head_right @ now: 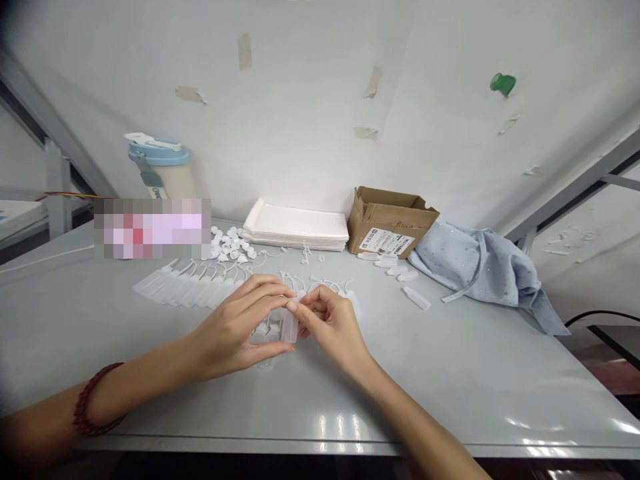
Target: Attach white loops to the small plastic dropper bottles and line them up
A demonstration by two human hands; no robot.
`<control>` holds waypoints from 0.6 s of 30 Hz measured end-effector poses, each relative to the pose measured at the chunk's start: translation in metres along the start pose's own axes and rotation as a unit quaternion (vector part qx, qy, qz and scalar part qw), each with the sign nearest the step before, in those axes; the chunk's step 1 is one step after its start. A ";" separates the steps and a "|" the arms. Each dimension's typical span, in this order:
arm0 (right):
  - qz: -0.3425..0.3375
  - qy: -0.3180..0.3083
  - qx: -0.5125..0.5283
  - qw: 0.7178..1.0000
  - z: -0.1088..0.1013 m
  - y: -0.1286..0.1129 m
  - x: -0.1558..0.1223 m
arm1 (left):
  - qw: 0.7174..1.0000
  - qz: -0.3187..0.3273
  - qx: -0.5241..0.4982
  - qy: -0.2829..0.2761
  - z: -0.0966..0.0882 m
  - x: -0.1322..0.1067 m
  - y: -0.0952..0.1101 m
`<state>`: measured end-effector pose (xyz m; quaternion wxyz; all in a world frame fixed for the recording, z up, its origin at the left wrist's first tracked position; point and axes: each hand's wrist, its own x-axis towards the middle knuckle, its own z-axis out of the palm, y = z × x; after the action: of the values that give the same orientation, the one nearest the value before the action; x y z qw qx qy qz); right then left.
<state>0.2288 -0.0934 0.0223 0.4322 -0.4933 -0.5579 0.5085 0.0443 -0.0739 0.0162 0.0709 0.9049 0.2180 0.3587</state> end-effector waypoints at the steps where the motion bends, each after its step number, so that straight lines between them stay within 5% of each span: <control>1: -0.007 0.007 -0.007 1.000 -0.002 -0.001 0.001 | 1.000 -0.002 -0.014 -0.011 -0.001 0.000 0.001; 10: -0.042 0.096 -0.041 0.994 -0.018 -0.006 0.009 | 0.986 0.012 0.009 -0.167 0.001 -0.002 0.008; 18: -0.046 0.085 -0.051 0.994 -0.016 -0.008 0.006 | 0.976 0.009 0.083 -0.201 0.002 -0.001 0.004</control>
<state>0.2431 -0.0851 0.0320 0.4752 -0.5300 -0.5665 0.4152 0.0462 -0.0781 0.0151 0.0343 0.9632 0.2198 0.1506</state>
